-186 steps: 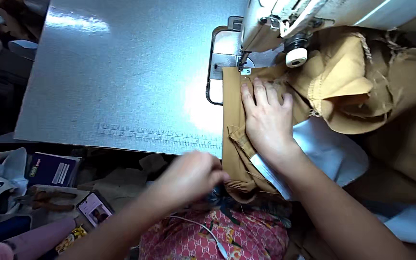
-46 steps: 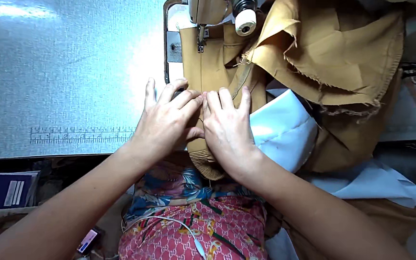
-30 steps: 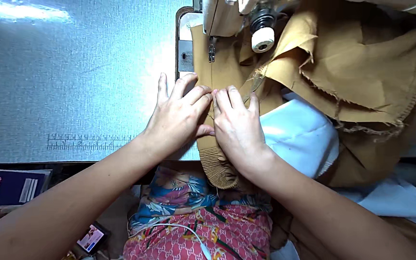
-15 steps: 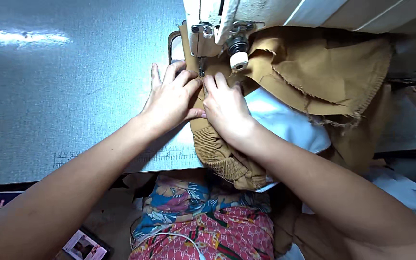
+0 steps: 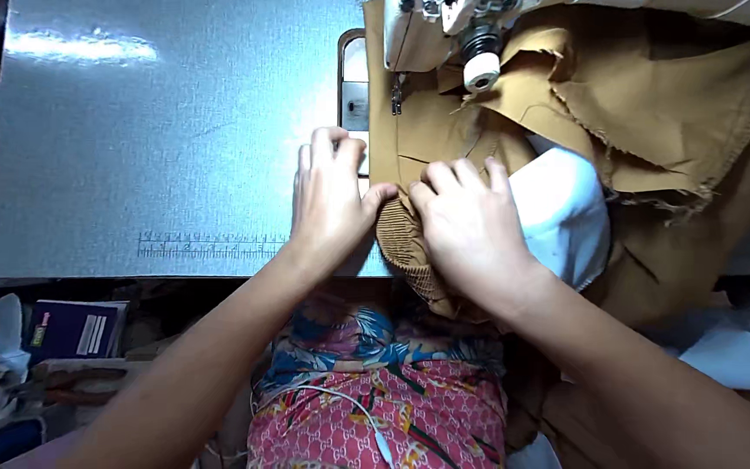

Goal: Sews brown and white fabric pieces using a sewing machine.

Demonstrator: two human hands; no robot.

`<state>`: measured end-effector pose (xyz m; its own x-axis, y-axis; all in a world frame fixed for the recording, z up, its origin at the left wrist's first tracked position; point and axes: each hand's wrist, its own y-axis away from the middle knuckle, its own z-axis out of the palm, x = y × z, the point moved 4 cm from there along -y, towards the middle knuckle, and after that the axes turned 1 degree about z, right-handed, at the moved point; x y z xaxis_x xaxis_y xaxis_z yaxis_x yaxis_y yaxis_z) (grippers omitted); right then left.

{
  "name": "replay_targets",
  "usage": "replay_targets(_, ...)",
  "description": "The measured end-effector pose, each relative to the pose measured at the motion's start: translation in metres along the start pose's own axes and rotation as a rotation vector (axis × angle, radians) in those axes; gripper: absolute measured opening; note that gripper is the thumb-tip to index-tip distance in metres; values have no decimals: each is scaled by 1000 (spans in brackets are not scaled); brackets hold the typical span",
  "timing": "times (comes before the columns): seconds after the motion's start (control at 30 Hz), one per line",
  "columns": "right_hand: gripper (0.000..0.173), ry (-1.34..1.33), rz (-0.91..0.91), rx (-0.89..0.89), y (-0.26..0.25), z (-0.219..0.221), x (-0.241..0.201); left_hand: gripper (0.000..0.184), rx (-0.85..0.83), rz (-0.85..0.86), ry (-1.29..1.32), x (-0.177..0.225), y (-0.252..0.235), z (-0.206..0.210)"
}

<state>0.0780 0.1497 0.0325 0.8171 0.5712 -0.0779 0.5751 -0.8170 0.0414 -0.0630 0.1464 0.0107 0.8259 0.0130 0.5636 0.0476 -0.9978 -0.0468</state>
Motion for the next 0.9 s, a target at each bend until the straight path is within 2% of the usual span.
replay_targets(0.07,18,-106,6,33,-1,-6,7,40,-32,-144,57,2,-13,1)
replay_targets(0.13,20,-163,-8,31,0,-13,9,26,-74,-204,216,9,-24,3)
replay_targets(0.27,24,-160,-12,-3,6,-34,7,9,-183,-533,972,11,-31,7)
replay_targets(0.3,24,-150,0,1,6,-37,6,10,-156,-565,1038,10,-27,9)
replay_targets(0.33,23,-137,18,3,6,-39,5,34,-166,-559,1048,10,-23,11)
replay_targets(0.37,25,-123,45,-4,4,-39,5,55,-168,-546,1029,9,-18,14)
replay_targets(0.47,38,-80,109,-27,-6,-26,5,79,-101,-508,976,8,-10,23)
replay_targets(0.63,37,-94,140,-71,-17,-10,1,94,-28,-451,814,4,-10,29)
replay_targets(0.7,36,-121,148,-91,-20,-9,2,99,-51,-422,696,3,-10,27)
replay_targets(0.77,33,-121,144,-97,-23,-5,2,101,-114,-357,422,8,-11,16)
replay_targets(0.83,29,-78,109,-47,-24,0,-1,94,-133,-235,33,17,-9,1)
replay_targets(0.87,27,-48,94,-29,-23,1,-3,82,-71,-124,-97,19,-5,-2)
replay_targets(0.9,25,-18,74,-11,-22,2,-7,63,-7,30,-171,16,0,-2)
